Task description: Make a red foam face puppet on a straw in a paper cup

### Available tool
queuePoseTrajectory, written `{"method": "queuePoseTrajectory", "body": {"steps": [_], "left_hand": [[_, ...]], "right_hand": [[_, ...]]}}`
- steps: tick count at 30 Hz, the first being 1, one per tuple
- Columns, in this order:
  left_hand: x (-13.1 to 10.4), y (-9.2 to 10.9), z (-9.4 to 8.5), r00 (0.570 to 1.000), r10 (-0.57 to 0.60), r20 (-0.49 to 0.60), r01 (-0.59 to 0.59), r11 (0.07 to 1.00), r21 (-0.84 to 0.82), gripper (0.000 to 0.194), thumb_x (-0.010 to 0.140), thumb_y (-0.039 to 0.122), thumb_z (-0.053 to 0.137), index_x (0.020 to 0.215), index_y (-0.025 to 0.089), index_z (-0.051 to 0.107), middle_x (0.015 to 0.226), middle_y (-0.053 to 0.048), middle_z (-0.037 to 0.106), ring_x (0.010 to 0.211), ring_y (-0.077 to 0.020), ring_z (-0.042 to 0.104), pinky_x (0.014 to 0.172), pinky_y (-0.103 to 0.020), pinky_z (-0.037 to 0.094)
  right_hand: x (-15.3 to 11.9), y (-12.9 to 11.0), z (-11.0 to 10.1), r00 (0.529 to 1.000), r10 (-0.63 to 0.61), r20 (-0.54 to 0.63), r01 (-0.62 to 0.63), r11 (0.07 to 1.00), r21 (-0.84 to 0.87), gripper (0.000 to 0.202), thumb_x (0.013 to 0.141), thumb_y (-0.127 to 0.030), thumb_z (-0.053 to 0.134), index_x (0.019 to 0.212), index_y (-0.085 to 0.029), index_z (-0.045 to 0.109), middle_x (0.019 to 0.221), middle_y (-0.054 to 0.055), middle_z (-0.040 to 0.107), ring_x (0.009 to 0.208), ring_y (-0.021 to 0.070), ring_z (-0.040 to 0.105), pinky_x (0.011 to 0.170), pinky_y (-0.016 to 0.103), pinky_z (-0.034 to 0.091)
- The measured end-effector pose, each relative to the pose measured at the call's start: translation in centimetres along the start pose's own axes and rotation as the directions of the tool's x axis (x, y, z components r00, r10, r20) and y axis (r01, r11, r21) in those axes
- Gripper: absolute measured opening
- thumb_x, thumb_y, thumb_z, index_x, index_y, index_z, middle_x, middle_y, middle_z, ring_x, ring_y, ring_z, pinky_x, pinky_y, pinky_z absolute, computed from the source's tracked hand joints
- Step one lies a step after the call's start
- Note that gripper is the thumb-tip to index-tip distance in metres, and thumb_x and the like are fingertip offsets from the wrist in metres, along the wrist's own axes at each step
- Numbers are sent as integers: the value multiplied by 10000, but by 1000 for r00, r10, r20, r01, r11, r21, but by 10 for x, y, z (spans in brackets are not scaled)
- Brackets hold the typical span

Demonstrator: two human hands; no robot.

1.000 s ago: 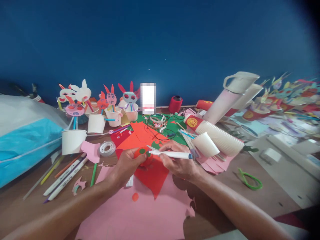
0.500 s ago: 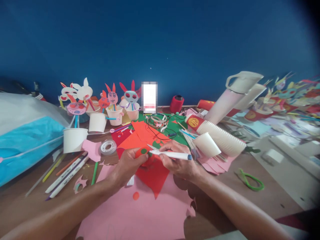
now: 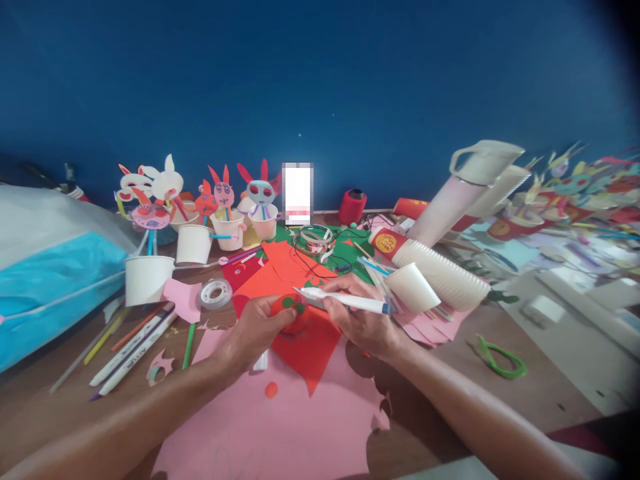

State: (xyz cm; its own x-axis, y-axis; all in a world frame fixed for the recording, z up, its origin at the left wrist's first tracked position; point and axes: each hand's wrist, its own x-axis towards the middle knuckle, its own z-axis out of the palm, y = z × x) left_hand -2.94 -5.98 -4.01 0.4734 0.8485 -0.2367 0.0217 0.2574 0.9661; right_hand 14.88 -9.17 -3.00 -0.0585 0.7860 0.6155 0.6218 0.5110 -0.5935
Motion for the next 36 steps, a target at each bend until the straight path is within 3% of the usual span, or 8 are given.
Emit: {"method": "queuePoseTrajectory", "body": {"steps": [6, 12, 18, 36], "left_hand": [[2, 2, -1, 999, -18, -37, 15, 997, -77, 148, 734, 256, 596, 653, 134, 615, 589, 0, 617, 573, -129, 605, 531, -204, 458], [3, 4, -2, 991, -55, -125, 33, 985, -168, 149, 740, 267, 596, 712, 120, 596, 705, -40, 650, 713, -175, 641, 565, -231, 497], [4, 9, 0, 978, -67, -197, 11, 962, -274, 148, 701, 233, 630, 782, 117, 585, 735, -50, 661, 724, -200, 656, 528, -240, 509], [2, 8, 4, 980, -70, -185, 18, 963, -269, 192, 672, 271, 665, 743, 104, 602, 646, -32, 657, 639, -163, 651, 539, -212, 489]], "right_hand": [[-1, 1, 0, 1000, 13, -8, -13, 1000, 23, 120, 733, -151, 555, 815, -240, 547, 743, 5, 624, 642, 160, 583, 606, 297, 487], [0, 0, -1, 999, 15, 32, -17, 998, 62, 109, 744, -149, 529, 809, -236, 536, 746, 5, 621, 656, 163, 587, 614, 300, 488], [-3, 3, 3, 1000, 21, 10, -21, 998, 53, 99, 746, -154, 539, 802, -236, 540, 738, -1, 616, 647, 152, 584, 616, 291, 487], [-1, -2, 5, 1000, 8, 15, -8, 999, 40, 75, 775, -238, 533, 804, -188, 580, 739, 17, 638, 672, 133, 599, 607, 237, 469]]}}
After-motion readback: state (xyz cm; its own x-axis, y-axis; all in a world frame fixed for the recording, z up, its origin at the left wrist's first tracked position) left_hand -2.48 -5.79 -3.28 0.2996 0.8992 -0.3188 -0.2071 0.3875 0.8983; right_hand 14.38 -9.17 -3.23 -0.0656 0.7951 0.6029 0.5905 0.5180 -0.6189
